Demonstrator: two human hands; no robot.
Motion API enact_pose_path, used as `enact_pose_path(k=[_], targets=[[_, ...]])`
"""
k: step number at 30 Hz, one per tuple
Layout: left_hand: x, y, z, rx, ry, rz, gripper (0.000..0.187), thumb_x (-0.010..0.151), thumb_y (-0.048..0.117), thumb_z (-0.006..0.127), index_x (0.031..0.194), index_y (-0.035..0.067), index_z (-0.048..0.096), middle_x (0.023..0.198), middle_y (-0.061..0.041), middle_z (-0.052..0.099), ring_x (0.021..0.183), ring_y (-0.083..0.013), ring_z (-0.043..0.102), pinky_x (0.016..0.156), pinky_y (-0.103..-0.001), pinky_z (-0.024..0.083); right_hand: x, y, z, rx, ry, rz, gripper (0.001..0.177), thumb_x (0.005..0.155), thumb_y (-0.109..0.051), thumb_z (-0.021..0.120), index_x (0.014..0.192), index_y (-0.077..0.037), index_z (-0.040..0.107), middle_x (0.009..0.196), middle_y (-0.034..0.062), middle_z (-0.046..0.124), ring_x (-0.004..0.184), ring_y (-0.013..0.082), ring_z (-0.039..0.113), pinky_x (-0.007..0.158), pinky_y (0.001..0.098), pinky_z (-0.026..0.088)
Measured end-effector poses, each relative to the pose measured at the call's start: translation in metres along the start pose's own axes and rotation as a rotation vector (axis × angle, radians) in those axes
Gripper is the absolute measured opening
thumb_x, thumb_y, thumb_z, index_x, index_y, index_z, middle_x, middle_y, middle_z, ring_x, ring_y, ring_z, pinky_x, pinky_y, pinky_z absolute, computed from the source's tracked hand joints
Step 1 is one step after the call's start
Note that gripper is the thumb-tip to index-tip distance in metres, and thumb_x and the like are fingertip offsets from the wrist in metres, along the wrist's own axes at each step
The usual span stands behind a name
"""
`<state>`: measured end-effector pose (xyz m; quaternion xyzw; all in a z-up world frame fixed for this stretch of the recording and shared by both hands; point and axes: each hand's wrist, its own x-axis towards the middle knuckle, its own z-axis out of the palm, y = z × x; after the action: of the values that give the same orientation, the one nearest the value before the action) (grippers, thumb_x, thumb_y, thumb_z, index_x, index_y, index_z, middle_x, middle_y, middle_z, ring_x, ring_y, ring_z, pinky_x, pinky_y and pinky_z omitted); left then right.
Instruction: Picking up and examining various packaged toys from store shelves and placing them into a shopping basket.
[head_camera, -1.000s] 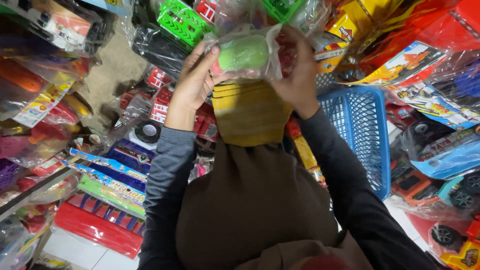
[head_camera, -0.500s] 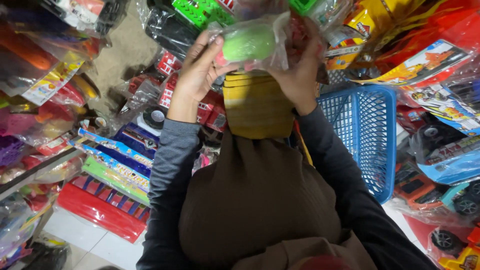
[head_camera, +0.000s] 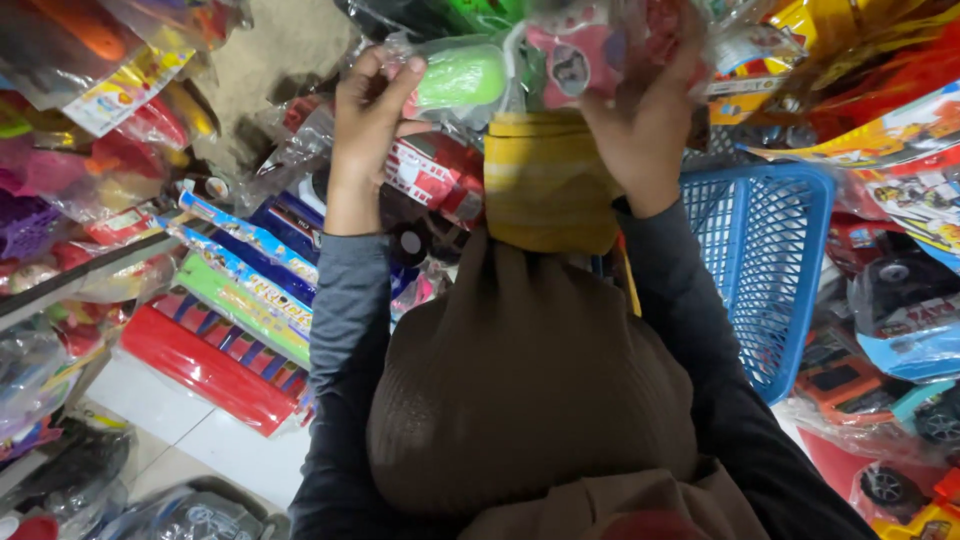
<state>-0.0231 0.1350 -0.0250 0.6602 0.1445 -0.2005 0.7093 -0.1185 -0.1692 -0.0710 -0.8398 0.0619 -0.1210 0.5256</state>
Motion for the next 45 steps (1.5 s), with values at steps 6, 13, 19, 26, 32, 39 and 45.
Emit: enact_pose_path(k=[6, 13, 19, 26, 32, 39, 45], targets=[[-0.002, -0.019, -0.010, 0.184, -0.043, 0.027, 0.043, 0.098, 0.027, 0.080, 0.132, 0.006, 0.062, 0.100, -0.002, 0.062, 0.086, -0.0110, 0.065, 0.066, -0.026, 0.063, -0.030, -0.046, -0.049, 0.063, 0.163, 0.118, 0.101, 0.097, 0.000, 0.081, 0.163, -0.009, 0.005, 0.130, 0.0081, 0.063, 0.108, 0.0141, 0.064, 0.089, 0.0296, 0.056], [-0.001, -0.043, -0.029, -0.038, -0.219, 0.112, 0.060, 0.097, 0.002, 0.076, 0.150, 0.002, 0.046, 0.116, -0.004, 0.065, 0.106, -0.0150, 0.069, 0.090, -0.030, 0.064, -0.096, -0.034, -0.058, -0.624, -0.188, 0.456, 0.042, 0.090, -0.039, 0.092, 0.091, -0.002, 0.072, 0.076, 0.0138, 0.071, 0.068, 0.0274, 0.066, 0.060, 0.0404, 0.049], [-0.010, -0.054, -0.036, -0.101, -0.095, 0.113, 0.057, 0.096, -0.004, 0.074, 0.146, 0.003, 0.047, 0.109, -0.006, 0.067, 0.093, -0.0169, 0.069, 0.078, -0.031, 0.063, -0.108, -0.028, -0.033, -0.157, -0.138, 0.665, 0.055, 0.080, -0.048, 0.086, 0.095, 0.003, 0.071, 0.086, 0.0113, 0.075, 0.077, 0.0211, 0.074, 0.066, 0.0325, 0.058], [-0.068, -0.039, -0.036, -0.289, -0.060, 0.100, 0.054, 0.096, -0.003, 0.069, 0.143, 0.007, 0.045, 0.115, -0.007, 0.064, 0.098, -0.0194, 0.071, 0.087, -0.041, 0.067, -0.138, -0.009, -0.054, 0.759, -0.201, 0.972, 0.042, 0.093, -0.021, 0.070, 0.129, -0.001, 0.063, 0.110, 0.0142, 0.070, 0.087, 0.0276, 0.068, 0.068, 0.0394, 0.053], [-0.143, 0.025, -0.015, -0.532, -0.205, 0.038, 0.044, 0.096, 0.002, 0.065, 0.137, -0.001, 0.050, 0.122, -0.015, 0.067, 0.109, -0.0257, 0.072, 0.092, -0.047, 0.061, -0.154, -0.090, -0.110, 1.158, 0.013, 0.565, 0.054, 0.085, -0.007, 0.055, 0.139, -0.004, 0.054, 0.137, 0.0147, 0.061, 0.127, 0.0336, 0.062, 0.107, 0.0482, 0.055], [-0.234, 0.073, 0.059, -0.521, -0.380, 0.144, 0.036, 0.099, 0.006, 0.067, 0.130, -0.005, 0.051, 0.119, -0.019, 0.069, 0.106, -0.0299, 0.073, 0.093, -0.042, 0.062, -0.179, -0.148, -0.114, 0.868, 0.304, -0.069, 0.074, 0.086, 0.002, 0.069, 0.154, -0.002, 0.038, 0.143, 0.0154, 0.056, 0.135, 0.0328, 0.056, 0.118, 0.0472, 0.045], [-0.285, 0.045, 0.136, -0.346, -0.264, 0.500, 0.060, 0.095, -0.003, 0.064, 0.148, 0.002, 0.038, 0.118, -0.012, 0.069, 0.106, -0.0188, 0.068, 0.097, -0.034, 0.055, -0.186, -0.262, -0.087, 0.770, -0.028, -0.147, 0.094, 0.090, -0.013, 0.073, 0.165, -0.007, 0.017, 0.157, 0.0109, 0.044, 0.142, 0.0253, 0.048, 0.125, 0.0390, 0.038]])
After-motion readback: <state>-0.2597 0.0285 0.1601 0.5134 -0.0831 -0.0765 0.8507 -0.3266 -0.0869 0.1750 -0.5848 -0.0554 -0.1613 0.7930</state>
